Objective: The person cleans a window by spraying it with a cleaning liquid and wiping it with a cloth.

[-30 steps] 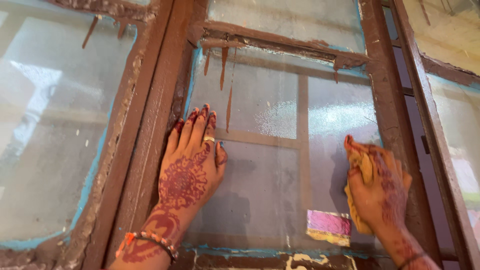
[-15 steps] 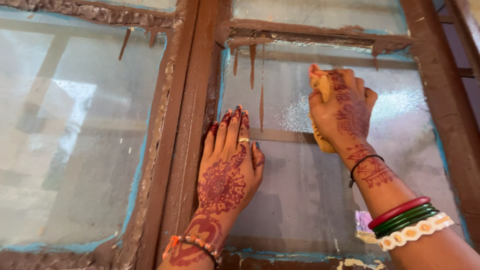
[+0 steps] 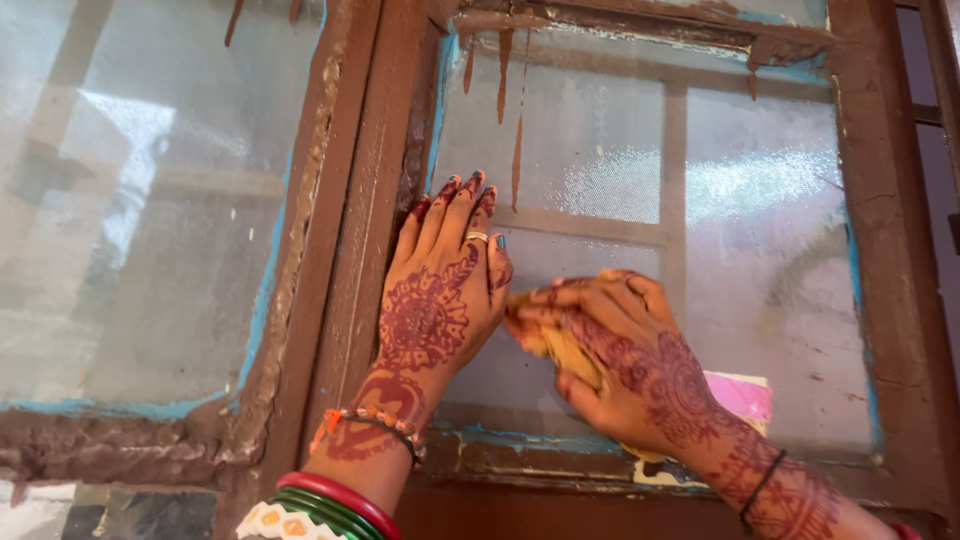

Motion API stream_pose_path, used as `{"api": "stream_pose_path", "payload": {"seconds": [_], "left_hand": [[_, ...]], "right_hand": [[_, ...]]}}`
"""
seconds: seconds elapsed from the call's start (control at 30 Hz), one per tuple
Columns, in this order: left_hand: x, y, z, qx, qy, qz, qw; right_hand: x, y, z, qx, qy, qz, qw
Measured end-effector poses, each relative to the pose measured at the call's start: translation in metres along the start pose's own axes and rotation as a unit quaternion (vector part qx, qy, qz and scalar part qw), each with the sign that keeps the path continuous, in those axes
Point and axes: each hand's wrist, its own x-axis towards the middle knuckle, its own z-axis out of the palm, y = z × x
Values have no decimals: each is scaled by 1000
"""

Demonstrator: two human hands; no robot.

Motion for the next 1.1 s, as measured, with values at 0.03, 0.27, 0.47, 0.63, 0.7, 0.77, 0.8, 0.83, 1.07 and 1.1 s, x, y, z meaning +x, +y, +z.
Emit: {"api": "stream_pose_path", "payload": {"seconds": [0.03,0.27,0.47,0.63,0.7,0.77,0.8,0.83,1.07,1.1], "left_hand": [[-2,0,-1,16,-6,11,1000],[-17,7,-16,26,-56,41,997],[-21,9,-16,20,-60,36,997],[-23,8,-14,13,-58,28,998],[-24,8,-15,11,-58,25,998],[-23,10,-16,11,-55,27,998],[-23,10,-16,8,-56,26,998],[-22,9,-17,6,-57,26,998],[-20,11,-24,-3,-68,29,997],[-20,11,-23,-3,-66,29,997]], "right_hand": [[-7,2,-3,23,-35,-11,999],[11,53,-20,2,-29,8,1000],[61,104,-23,1,92,127,988],[70,102,-11,-200,190,43,960],[63,90,-7,-12,120,121,985],[51,71,0,94,45,223,969],[43,59,1,42,42,152,987],[34,48,1,-11,37,82,996],[-7,-5,-1,3,-72,-129,989],[-7,-4,0,69,-78,-116,988]]}}
